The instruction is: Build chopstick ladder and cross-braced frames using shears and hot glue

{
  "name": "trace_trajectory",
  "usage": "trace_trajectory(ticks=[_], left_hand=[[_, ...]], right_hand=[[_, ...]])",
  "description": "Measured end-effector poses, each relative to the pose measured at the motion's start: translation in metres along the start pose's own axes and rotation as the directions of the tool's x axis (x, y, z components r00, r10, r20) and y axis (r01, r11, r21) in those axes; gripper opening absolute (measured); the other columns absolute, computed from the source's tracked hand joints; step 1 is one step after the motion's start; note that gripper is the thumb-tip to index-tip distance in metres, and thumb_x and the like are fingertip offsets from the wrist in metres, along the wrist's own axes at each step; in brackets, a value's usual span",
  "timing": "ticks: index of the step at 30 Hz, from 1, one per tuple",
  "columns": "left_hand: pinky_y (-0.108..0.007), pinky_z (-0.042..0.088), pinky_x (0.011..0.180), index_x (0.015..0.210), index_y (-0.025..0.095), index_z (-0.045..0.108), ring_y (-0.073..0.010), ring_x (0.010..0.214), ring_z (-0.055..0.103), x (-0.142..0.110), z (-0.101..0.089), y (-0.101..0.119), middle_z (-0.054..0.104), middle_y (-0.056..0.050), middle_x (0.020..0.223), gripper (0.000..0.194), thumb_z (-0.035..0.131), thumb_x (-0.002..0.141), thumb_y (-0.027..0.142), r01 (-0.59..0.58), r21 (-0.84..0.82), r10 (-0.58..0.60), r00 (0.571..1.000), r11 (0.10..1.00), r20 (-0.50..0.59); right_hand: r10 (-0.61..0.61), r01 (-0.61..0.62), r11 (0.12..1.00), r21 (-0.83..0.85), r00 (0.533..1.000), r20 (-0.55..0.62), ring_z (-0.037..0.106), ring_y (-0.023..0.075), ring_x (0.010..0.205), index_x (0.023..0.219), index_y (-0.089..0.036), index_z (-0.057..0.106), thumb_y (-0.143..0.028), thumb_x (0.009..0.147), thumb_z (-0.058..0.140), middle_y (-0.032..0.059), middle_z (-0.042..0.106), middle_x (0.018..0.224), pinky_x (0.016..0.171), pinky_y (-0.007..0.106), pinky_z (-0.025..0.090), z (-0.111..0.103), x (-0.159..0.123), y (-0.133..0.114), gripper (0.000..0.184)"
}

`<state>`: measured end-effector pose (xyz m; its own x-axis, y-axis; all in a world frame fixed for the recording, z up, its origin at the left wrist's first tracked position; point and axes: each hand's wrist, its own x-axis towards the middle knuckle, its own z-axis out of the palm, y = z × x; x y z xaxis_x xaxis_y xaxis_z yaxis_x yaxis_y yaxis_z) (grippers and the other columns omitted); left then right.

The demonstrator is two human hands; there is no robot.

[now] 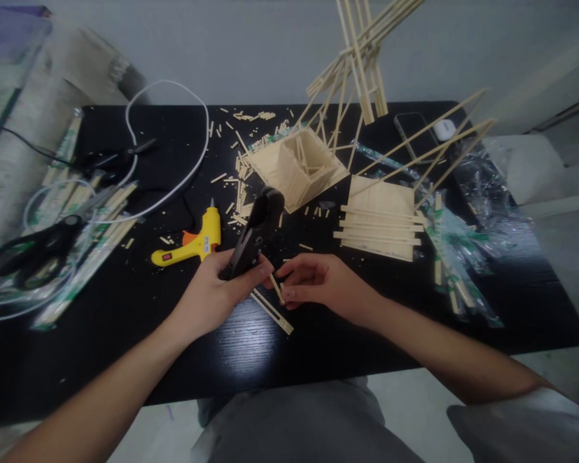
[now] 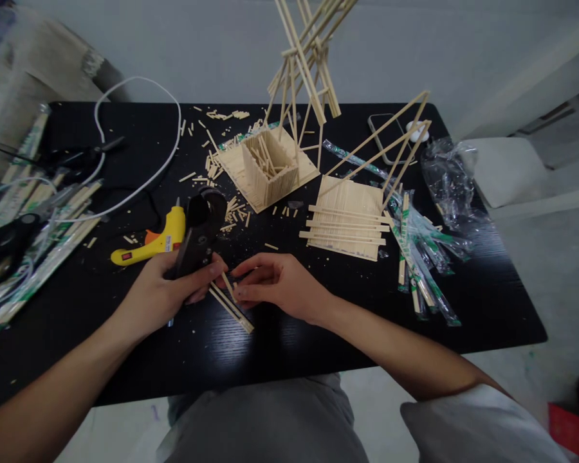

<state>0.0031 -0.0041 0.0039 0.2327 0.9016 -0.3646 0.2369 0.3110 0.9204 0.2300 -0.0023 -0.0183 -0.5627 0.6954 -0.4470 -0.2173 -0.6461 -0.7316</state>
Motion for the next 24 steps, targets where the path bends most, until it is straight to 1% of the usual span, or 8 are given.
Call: trace_trajectory(ticks=[5,8,11,14,18,22,24], left_hand=[[-0.023,0.036,0.050,0.084,0.019,0.076,-0.0093,0.053,0.046,0.0004,0.0019,0.0004,0.059,0.004,0.062,0.030,0.077,0.093,0.047,-0.022,0.036,0.022,1.000,0.999,0.011],[-0.023,0.034,0.049,0.085,0.020,0.075,-0.0094,0.052,0.045,-0.0001,0.0022,-0.0015,0.056,0.005,0.058,0.028,0.077,0.092,0.047,-0.013,0.045,0.013,1.000,0.999,0.005],[-0.023,0.034,0.049,0.085,0.020,0.074,-0.0093,0.052,0.045,-0.0002,0.0025,-0.0031,0.057,0.005,0.059,0.028,0.078,0.093,0.046,-0.004,0.045,0.004,1.000,0.999,0.008],[-0.024,0.035,0.050,0.085,0.020,0.074,-0.0093,0.053,0.046,0.0007,0.0034,-0.0032,0.060,0.005,0.062,0.028,0.078,0.093,0.047,-0.009,0.038,0.008,1.000,0.999,0.009],[-0.025,0.036,0.052,0.086,0.020,0.075,-0.0095,0.052,0.046,0.0014,0.0050,-0.0019,0.061,0.005,0.062,0.026,0.078,0.093,0.045,-0.023,0.027,0.022,1.000,0.999,0.006],[-0.025,0.036,0.053,0.084,0.020,0.075,-0.0090,0.052,0.044,0.0008,0.0066,0.0000,0.060,0.005,0.061,0.026,0.076,0.093,0.044,-0.028,0.026,0.028,1.000,0.999,0.007],[-0.025,0.036,0.053,0.084,0.020,0.075,-0.0093,0.052,0.044,0.0003,0.0064,0.0008,0.059,0.005,0.059,0.026,0.076,0.093,0.044,-0.029,0.037,0.029,1.000,0.999,0.005]], right_hand=[[0.055,-0.055,0.997,0.049,0.998,0.007,0.080,0.0139,0.074,0.096,-0.015,0.078,-0.024,0.070,0.103,0.0018,0.083,0.079,0.073,0.025,0.067,0.0013,-0.0002,0.0027,0.037],[0.080,-0.080,0.995,0.053,0.997,-0.002,0.079,0.0142,0.073,0.094,-0.015,0.077,-0.025,0.067,0.104,0.0023,0.083,0.078,0.072,0.026,0.067,0.0024,0.0001,0.0027,0.039],[0.093,-0.092,0.994,0.057,0.996,-0.015,0.079,0.0147,0.072,0.092,-0.015,0.077,-0.028,0.065,0.105,0.0026,0.083,0.078,0.071,0.026,0.066,0.0037,0.0005,0.0019,0.042],[0.099,-0.097,0.993,0.062,0.995,-0.020,0.078,0.0142,0.071,0.091,-0.014,0.077,-0.029,0.063,0.106,0.0024,0.082,0.077,0.070,0.026,0.066,0.0044,0.0006,0.0011,0.043],[0.090,-0.089,0.994,0.067,0.996,-0.016,0.078,0.0136,0.071,0.092,-0.015,0.077,-0.028,0.065,0.105,0.0023,0.083,0.078,0.071,0.026,0.066,0.0044,0.0006,0.0015,0.041],[0.083,-0.082,0.995,0.053,0.996,-0.019,0.078,0.0144,0.073,0.093,-0.016,0.076,-0.030,0.064,0.105,0.0018,0.082,0.079,0.073,0.028,0.066,0.0046,0.0006,0.0034,0.043],[0.067,-0.067,0.998,0.018,0.997,-0.026,0.077,0.0150,0.073,0.093,-0.016,0.076,-0.034,0.064,0.105,0.0014,0.082,0.079,0.074,0.030,0.066,0.0042,0.0002,0.0032,0.045]])
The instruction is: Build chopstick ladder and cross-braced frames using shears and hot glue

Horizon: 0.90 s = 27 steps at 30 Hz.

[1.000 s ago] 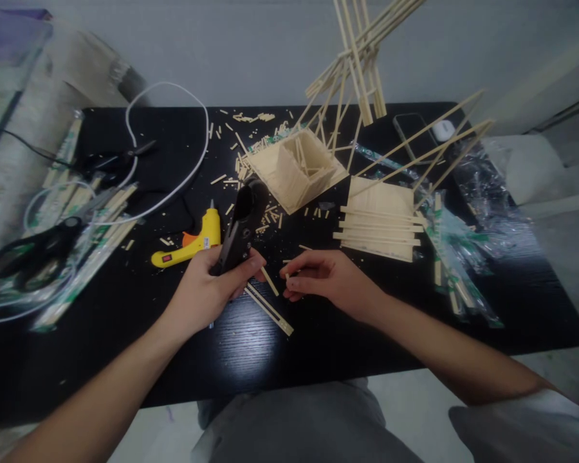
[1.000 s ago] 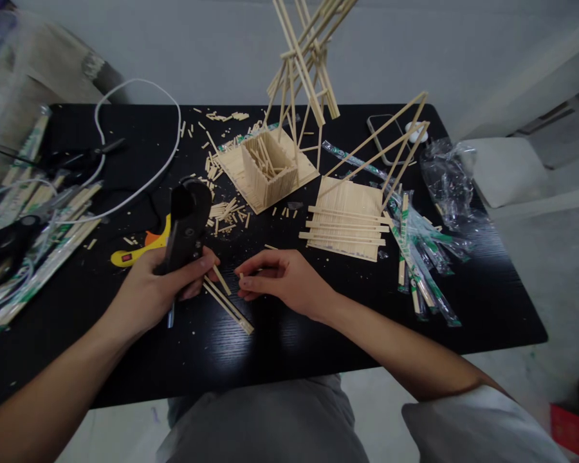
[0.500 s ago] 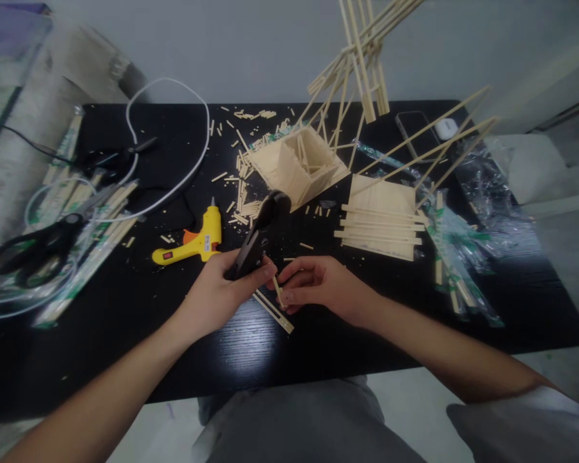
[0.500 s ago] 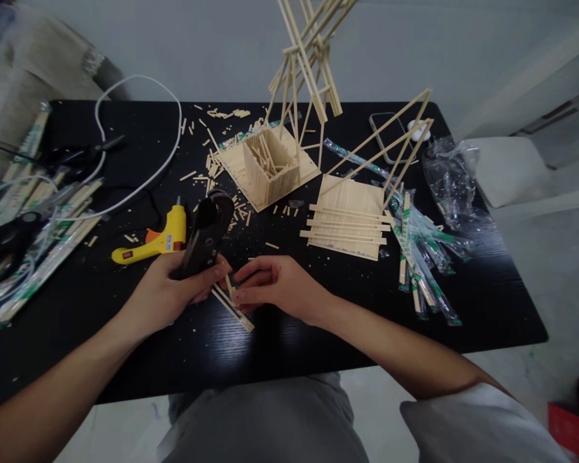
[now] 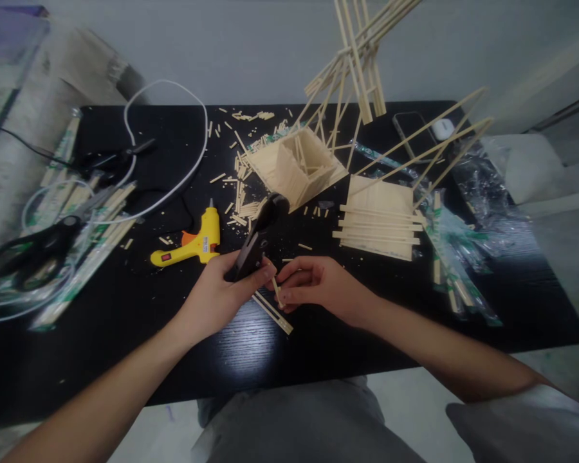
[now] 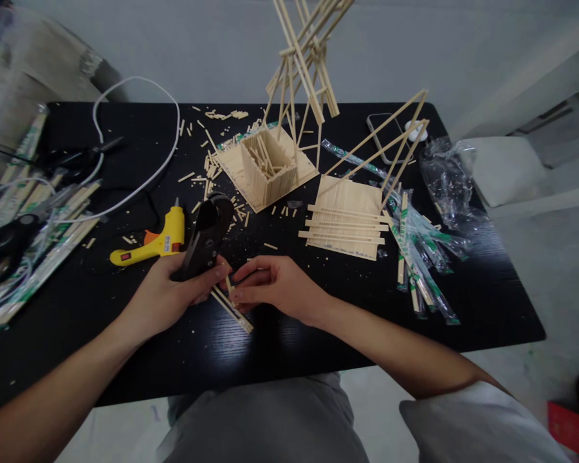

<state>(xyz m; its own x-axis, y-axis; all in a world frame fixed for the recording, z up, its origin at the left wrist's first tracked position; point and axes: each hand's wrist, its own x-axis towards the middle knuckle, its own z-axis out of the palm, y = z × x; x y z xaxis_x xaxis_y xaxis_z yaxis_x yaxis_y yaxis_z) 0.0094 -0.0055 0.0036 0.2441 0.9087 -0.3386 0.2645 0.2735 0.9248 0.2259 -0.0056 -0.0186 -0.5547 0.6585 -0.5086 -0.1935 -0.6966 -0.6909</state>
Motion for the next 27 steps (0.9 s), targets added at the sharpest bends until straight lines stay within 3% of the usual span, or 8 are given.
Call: trace_trajectory(ticks=[2,4,6,9,11,13,19,27], left_hand=[[-0.025,0.035,0.052,0.085,0.020,0.076,-0.0097,0.052,0.045,0.000,-0.001,0.001,0.058,0.005,0.058,0.025,0.077,0.093,0.043,0.002,0.014,-0.001,1.000,1.000,-0.013],[-0.025,0.035,0.051,0.085,0.020,0.077,-0.0100,0.053,0.046,0.000,-0.003,0.001,0.059,0.004,0.060,0.024,0.076,0.093,0.043,0.004,0.022,-0.003,0.999,1.000,-0.040],[-0.025,0.034,0.051,0.085,0.020,0.077,-0.0099,0.053,0.046,0.000,-0.005,0.000,0.063,0.003,0.064,0.025,0.076,0.094,0.044,0.007,0.018,-0.006,0.997,1.000,-0.073],[-0.025,0.033,0.049,0.082,0.020,0.076,-0.0098,0.053,0.046,0.001,-0.007,-0.001,0.068,0.001,0.069,0.029,0.077,0.094,0.046,0.008,0.008,-0.007,0.994,1.000,-0.109],[-0.025,0.033,0.049,0.081,0.020,0.076,-0.0105,0.054,0.048,0.002,-0.007,-0.001,0.069,0.000,0.071,0.029,0.076,0.094,0.046,0.007,0.009,-0.006,0.992,1.000,-0.124],[-0.025,0.033,0.048,0.081,0.020,0.076,-0.0111,0.054,0.050,0.002,-0.007,-0.001,0.072,-0.002,0.073,0.029,0.076,0.094,0.045,0.009,0.024,-0.006,0.991,1.000,-0.132],[-0.025,0.033,0.048,0.081,0.020,0.076,-0.0102,0.054,0.048,0.002,-0.007,-0.002,0.073,-0.001,0.075,0.027,0.076,0.095,0.043,0.001,0.025,0.002,0.991,1.000,-0.133],[-0.026,0.034,0.050,0.083,0.019,0.077,-0.0104,0.056,0.048,0.002,-0.007,-0.003,0.073,-0.002,0.077,0.033,0.077,0.094,0.050,-0.008,0.028,0.012,0.988,1.000,-0.152]], right_hand=[[-0.058,0.056,0.993,-0.102,0.998,-0.010,0.077,0.0162,0.073,0.092,-0.017,0.077,-0.038,0.066,0.103,0.0015,0.081,0.080,0.075,0.032,0.066,-0.002,-0.001,-0.002,0.042],[-0.212,0.187,0.935,-0.300,0.976,-0.053,0.077,0.0183,0.076,0.091,-0.019,0.078,-0.039,0.074,0.099,0.0023,0.082,0.083,0.077,0.034,0.064,-0.007,-0.002,-0.006,0.033],[-0.447,0.314,0.758,-0.572,0.889,-0.103,0.077,0.0203,0.083,0.091,-0.022,0.080,-0.034,0.084,0.091,0.0031,0.083,0.089,0.080,0.035,0.062,-0.013,-0.002,-0.010,0.018],[-0.680,0.294,0.379,-0.877,0.731,-0.049,0.077,0.0221,0.086,0.094,-0.024,0.081,-0.021,0.093,0.081,0.0038,0.083,0.094,0.083,0.037,0.059,-0.024,0.001,-0.013,0.003],[-0.709,0.261,0.216,-0.941,0.705,0.033,0.077,0.0230,0.086,0.096,-0.024,0.081,-0.017,0.095,0.078,0.0041,0.083,0.094,0.084,0.037,0.059,-0.030,0.003,-0.010,0.007],[-0.714,0.256,0.127,-0.958,0.694,0.091,0.077,0.0236,0.088,0.097,-0.024,0.080,-0.017,0.097,0.076,0.0045,0.084,0.096,0.085,0.037,0.059,-0.033,0.005,-0.007,0.007],[-0.769,0.219,0.057,-0.974,0.632,0.097,0.075,0.0250,0.091,0.104,-0.021,0.078,-0.019,0.100,0.075,0.0080,0.082,0.100,0.084,0.038,0.058,-0.038,0.006,-0.010,0.006],[-0.709,0.176,-0.002,-0.984,0.693,0.125,0.071,0.0287,0.099,0.114,-0.021,0.073,-0.009,0.103,0.059,0.0105,0.078,0.103,0.092,0.045,0.056,-0.044,0.008,-0.008,0.021]])
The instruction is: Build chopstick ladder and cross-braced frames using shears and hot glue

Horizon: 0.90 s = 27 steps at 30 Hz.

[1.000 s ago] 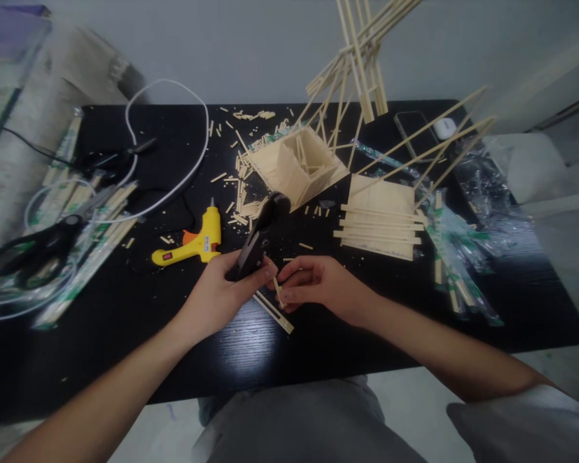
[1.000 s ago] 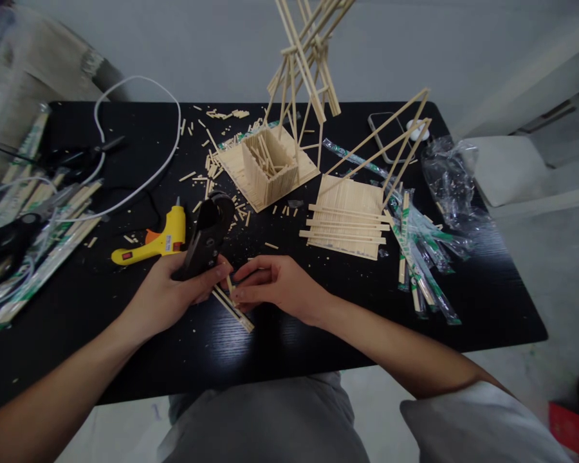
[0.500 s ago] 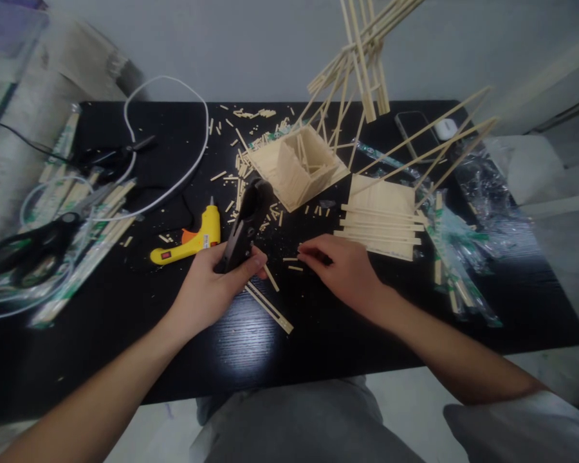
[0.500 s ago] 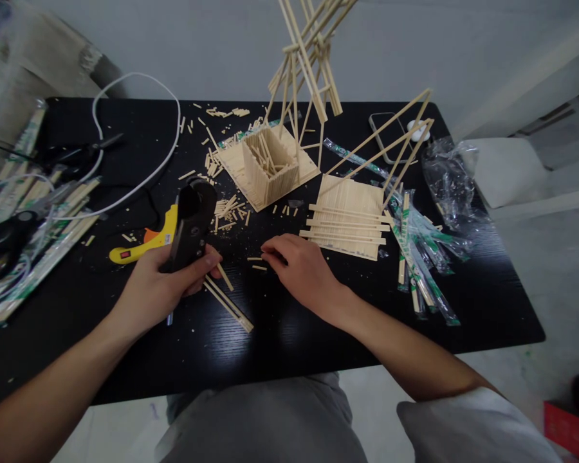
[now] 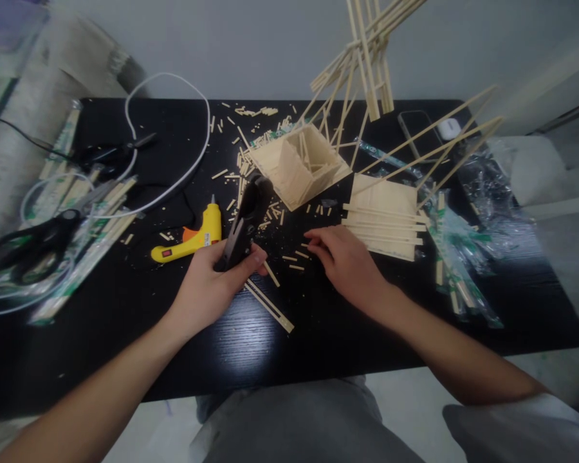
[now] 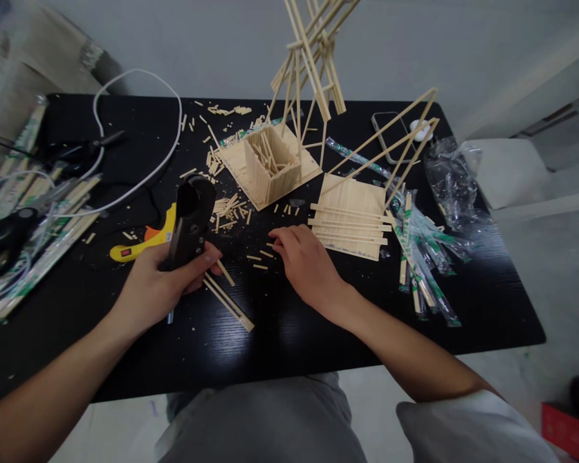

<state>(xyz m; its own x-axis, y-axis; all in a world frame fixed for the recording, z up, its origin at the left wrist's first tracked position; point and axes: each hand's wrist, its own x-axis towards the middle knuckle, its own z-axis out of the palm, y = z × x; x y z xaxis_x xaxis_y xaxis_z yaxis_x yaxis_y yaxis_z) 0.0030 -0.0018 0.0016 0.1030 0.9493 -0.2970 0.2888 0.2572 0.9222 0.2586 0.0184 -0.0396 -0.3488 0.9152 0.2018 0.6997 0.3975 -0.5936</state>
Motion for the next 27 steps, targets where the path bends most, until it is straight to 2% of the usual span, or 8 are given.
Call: trace_trajectory(ticks=[3,6,9,11,14,19,22,27], left_hand=[[-0.026,0.032,0.049,0.082,0.019,0.076,-0.0101,0.054,0.046,-0.001,0.000,0.001,0.073,-0.002,0.077,0.032,0.076,0.094,0.048,0.009,0.008,-0.009,1.000,1.000,-0.008],[-0.025,0.033,0.049,0.084,0.019,0.077,-0.0103,0.055,0.047,-0.002,0.000,0.001,0.073,-0.003,0.078,0.030,0.076,0.095,0.047,0.004,-0.007,-0.004,1.000,1.000,-0.011],[-0.025,0.034,0.050,0.085,0.018,0.076,-0.0108,0.055,0.046,-0.003,0.000,0.000,0.069,-0.002,0.074,0.034,0.077,0.094,0.051,0.007,-0.043,-0.007,1.000,0.999,0.002],[-0.025,0.033,0.050,0.085,0.018,0.076,-0.0107,0.054,0.045,-0.004,0.000,-0.001,0.066,-0.001,0.070,0.036,0.078,0.093,0.053,0.018,-0.062,-0.018,1.000,0.998,0.015],[-0.025,0.034,0.050,0.083,0.018,0.076,-0.0105,0.054,0.045,-0.004,0.000,-0.001,0.064,-0.001,0.068,0.036,0.078,0.093,0.052,0.028,-0.076,-0.025,0.999,0.997,0.036],[-0.024,0.035,0.050,0.082,0.019,0.076,-0.0104,0.054,0.046,-0.004,0.002,0.002,0.060,0.002,0.064,0.031,0.076,0.095,0.047,0.012,-0.058,-0.008,0.997,0.998,0.076],[-0.024,0.034,0.049,0.081,0.019,0.076,-0.0107,0.053,0.047,-0.004,0.003,0.004,0.063,0.001,0.064,0.026,0.076,0.093,0.042,-0.003,-0.030,0.005,0.996,1.000,0.084],[-0.025,0.035,0.049,0.081,0.020,0.075,-0.0114,0.050,0.048,-0.004,0.005,0.002,0.066,0.001,0.063,0.027,0.076,0.092,0.045,0.016,0.001,-0.016,0.996,1.000,0.090]], right_hand=[[-0.003,0.003,0.997,0.080,1.000,-0.003,0.070,0.0287,0.104,0.117,-0.020,0.073,-0.013,0.107,0.053,0.0132,0.077,0.111,0.095,0.046,0.056,-0.004,0.000,-0.007,0.024],[0.047,-0.072,0.935,0.348,0.996,0.078,0.072,0.0245,0.104,0.112,-0.021,0.076,-0.019,0.107,0.056,0.0098,0.077,0.110,0.095,0.041,0.057,-0.012,0.002,-0.019,0.020],[0.141,-0.318,0.718,0.620,0.938,0.317,0.072,0.0195,0.089,0.104,-0.022,0.075,-0.026,0.102,0.066,0.0049,0.078,0.102,0.080,0.034,0.059,-0.017,0.003,-0.030,0.010],[0.146,-0.442,0.551,0.708,0.886,0.440,0.068,0.0163,0.079,0.100,-0.021,0.074,-0.033,0.098,0.074,0.0029,0.076,0.095,0.073,0.031,0.058,-0.016,0.002,-0.036,0.012],[0.137,-0.540,0.367,0.757,0.837,0.530,0.065,0.0139,0.074,0.095,-0.019,0.073,-0.047,0.091,0.084,0.0009,0.072,0.086,0.070,0.028,0.057,-0.010,-0.001,-0.042,0.030],[0.138,-0.634,0.174,0.753,0.773,0.619,0.072,0.0147,0.079,0.092,-0.018,0.074,-0.054,0.083,0.092,0.0016,0.075,0.084,0.073,0.028,0.060,-0.002,-0.004,-0.044,0.042],[0.123,-0.666,0.131,0.734,0.746,0.655,0.075,0.0154,0.080,0.092,-0.017,0.075,-0.055,0.081,0.093,0.0028,0.079,0.087,0.079,0.031,0.064,0.000,-0.005,-0.044,0.043],[0.156,-0.698,0.131,0.703,0.715,0.681,0.078,0.0164,0.077,0.096,-0.017,0.075,-0.046,0.076,0.099,0.0024,0.081,0.084,0.084,0.036,0.067,0.000,-0.005,-0.045,0.042]])
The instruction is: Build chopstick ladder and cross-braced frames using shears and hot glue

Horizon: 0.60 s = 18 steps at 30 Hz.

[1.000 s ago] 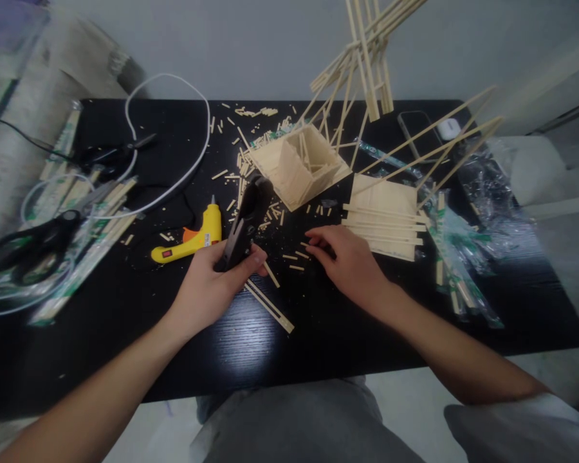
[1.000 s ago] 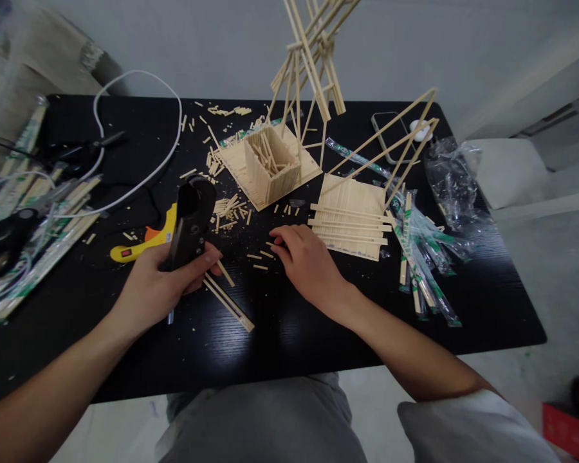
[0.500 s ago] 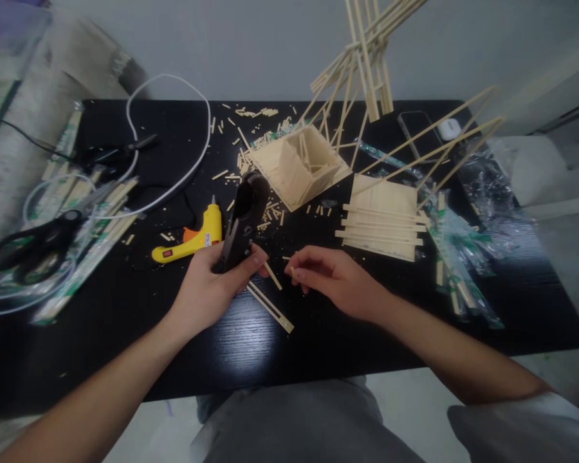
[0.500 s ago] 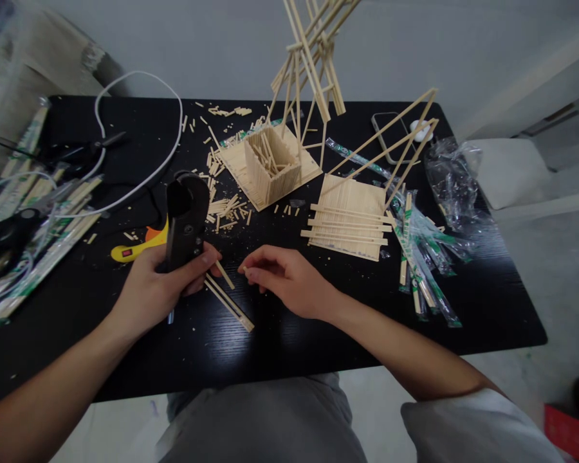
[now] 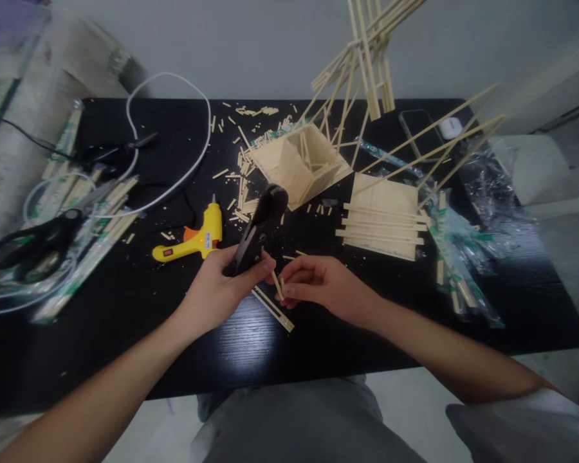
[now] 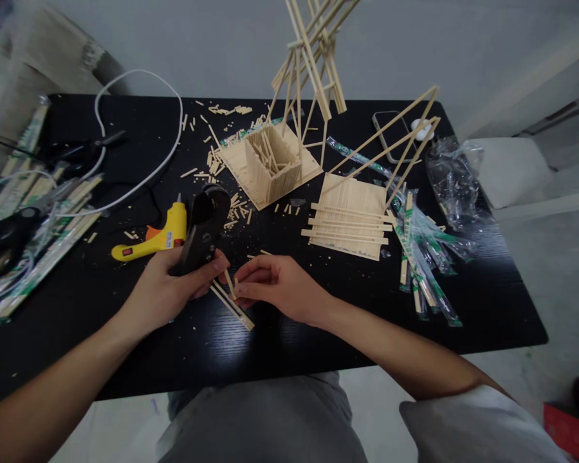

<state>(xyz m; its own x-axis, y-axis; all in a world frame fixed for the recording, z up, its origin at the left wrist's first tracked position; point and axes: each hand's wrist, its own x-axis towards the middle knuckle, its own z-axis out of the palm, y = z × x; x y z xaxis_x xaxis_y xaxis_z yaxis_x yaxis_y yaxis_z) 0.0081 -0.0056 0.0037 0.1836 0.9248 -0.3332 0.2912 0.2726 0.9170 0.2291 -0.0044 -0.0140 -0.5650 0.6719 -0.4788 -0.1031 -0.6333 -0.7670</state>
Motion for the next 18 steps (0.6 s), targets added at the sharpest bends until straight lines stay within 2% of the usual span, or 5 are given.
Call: trace_trajectory(ticks=[10,14,18], left_hand=[[-0.023,0.039,0.052,0.087,0.020,0.074,-0.0095,0.054,0.051,0.0020,0.0044,-0.0080,0.071,0.001,0.072,0.025,0.077,0.094,0.044,0.007,-0.059,-0.006,1.000,0.998,0.030],[-0.024,0.052,0.068,0.088,0.021,0.075,-0.0136,0.072,0.067,0.0020,0.0066,-0.0040,0.077,-0.001,0.082,0.023,0.077,0.094,0.043,-0.017,-0.059,0.018,1.000,0.998,0.010],[-0.027,0.058,0.082,0.095,0.020,0.078,-0.0187,0.090,0.075,-0.0020,0.0042,0.0016,0.082,-0.004,0.103,0.023,0.083,0.088,0.041,-0.120,0.030,0.122,0.990,0.992,-0.074]], right_hand=[[0.006,-0.006,0.999,0.043,1.000,-0.003,0.079,0.0160,0.075,0.100,-0.017,0.073,-0.036,0.071,0.102,0.0016,0.083,0.081,0.081,0.033,0.066,0.0001,0.0012,0.0052,0.045],[0.012,-0.012,0.999,0.042,1.000,-0.006,0.079,0.0167,0.074,0.101,-0.017,0.073,-0.035,0.071,0.102,0.0016,0.083,0.081,0.080,0.034,0.065,0.0007,0.0013,0.0028,0.046],[-0.011,0.015,0.997,0.075,0.998,-0.058,0.077,0.0157,0.073,0.100,-0.017,0.071,-0.032,0.070,0.102,0.0011,0.083,0.079,0.075,0.030,0.062,0.0000,0.0026,0.0009,0.046]])
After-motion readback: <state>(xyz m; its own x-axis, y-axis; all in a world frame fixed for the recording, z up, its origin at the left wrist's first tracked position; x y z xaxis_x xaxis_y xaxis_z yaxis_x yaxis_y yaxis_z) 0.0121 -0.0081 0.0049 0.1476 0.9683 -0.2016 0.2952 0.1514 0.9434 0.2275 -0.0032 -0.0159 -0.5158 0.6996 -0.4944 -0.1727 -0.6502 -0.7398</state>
